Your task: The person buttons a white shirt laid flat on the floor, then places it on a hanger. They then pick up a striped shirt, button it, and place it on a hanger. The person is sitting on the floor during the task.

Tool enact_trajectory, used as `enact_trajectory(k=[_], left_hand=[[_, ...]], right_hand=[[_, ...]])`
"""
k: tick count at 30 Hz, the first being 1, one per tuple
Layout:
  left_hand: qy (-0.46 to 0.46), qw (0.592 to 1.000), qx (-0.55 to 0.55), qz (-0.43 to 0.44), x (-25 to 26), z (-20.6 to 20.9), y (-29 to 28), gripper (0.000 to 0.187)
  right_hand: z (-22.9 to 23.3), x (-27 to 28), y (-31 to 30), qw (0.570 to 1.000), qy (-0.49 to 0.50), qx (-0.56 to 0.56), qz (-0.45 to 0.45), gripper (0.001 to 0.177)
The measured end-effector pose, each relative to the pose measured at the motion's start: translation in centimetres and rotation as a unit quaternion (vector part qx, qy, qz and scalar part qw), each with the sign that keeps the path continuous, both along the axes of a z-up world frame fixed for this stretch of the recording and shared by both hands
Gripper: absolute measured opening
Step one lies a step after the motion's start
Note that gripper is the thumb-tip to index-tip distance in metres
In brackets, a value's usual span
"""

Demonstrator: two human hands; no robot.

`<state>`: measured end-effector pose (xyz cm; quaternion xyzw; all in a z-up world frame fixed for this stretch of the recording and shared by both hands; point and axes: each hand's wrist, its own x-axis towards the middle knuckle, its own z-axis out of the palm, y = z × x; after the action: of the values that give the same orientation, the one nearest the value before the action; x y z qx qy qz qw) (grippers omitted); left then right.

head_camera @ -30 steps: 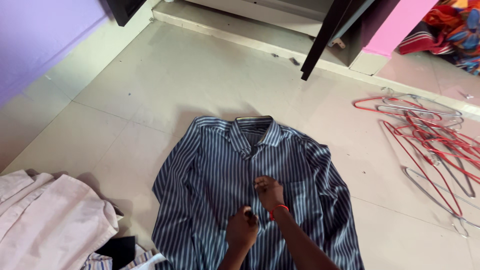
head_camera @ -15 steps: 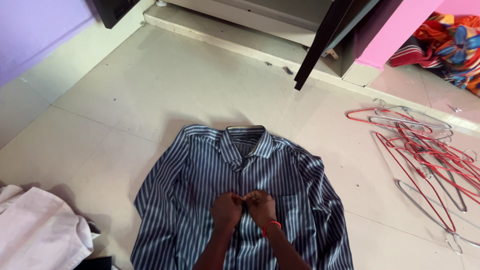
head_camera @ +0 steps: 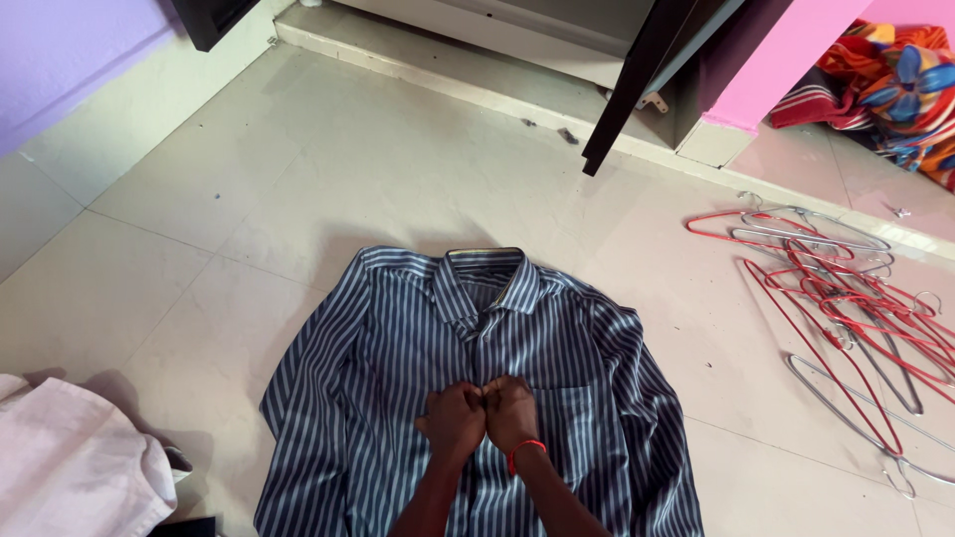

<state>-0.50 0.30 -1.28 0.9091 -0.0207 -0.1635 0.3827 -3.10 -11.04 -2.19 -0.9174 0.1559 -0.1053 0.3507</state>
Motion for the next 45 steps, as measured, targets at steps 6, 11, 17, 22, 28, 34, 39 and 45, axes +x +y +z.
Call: enact_trajectory(k=[6,11,17,22,28,34,39,45], left_hand=[[0.019,1.0,-0.01,0.019,0.0,-1.9,-0.1,0.028],[-0.001,1.0,-0.014,0.016,-0.5,-1.5,0.2,0.027],[-0.114,0.99,-0.048,0.065,-2.2,1.1,0.1,0.018],[-0.138,0.989,-0.002,0.055,-2.6,1.8,0.1,0.015],[-0.128,0.991,-0.012,0.038,-2.6,2.9,0.5,0.013],[-0.14,0.985,-0.098,0.017,-2.5,0.5,0.9,0.015],[-0.053,0.99,-0.123,0.05,-1.0,0.7,0.9,0.015],[-0.096,0.993,0.034,0.066,3.9,4.4,-1.8,0.024]], right_hand=[[2.2,-1.1,0.6,0.981,0.037,0.183,-0.053,0.015],[2.9,-1.6,-0.6,0.99,0.021,0.141,0.011,0.01],[4.7,0.0,-1.5,0.977,0.084,0.186,-0.057,0.014],[3.2,3.8,-3.5,0.994,0.021,0.103,-0.025,0.015],[1.1,7.6,-3.6,0.989,0.005,0.15,-0.013,0.018],[1.5,7.4,-3.2,0.988,0.033,0.15,-0.007,0.007],[3.5,6.7,-3.5,0.982,0.084,0.17,0.008,0.008],[3.9,6.6,-4.3,0.979,0.054,0.19,0.049,0.012]])
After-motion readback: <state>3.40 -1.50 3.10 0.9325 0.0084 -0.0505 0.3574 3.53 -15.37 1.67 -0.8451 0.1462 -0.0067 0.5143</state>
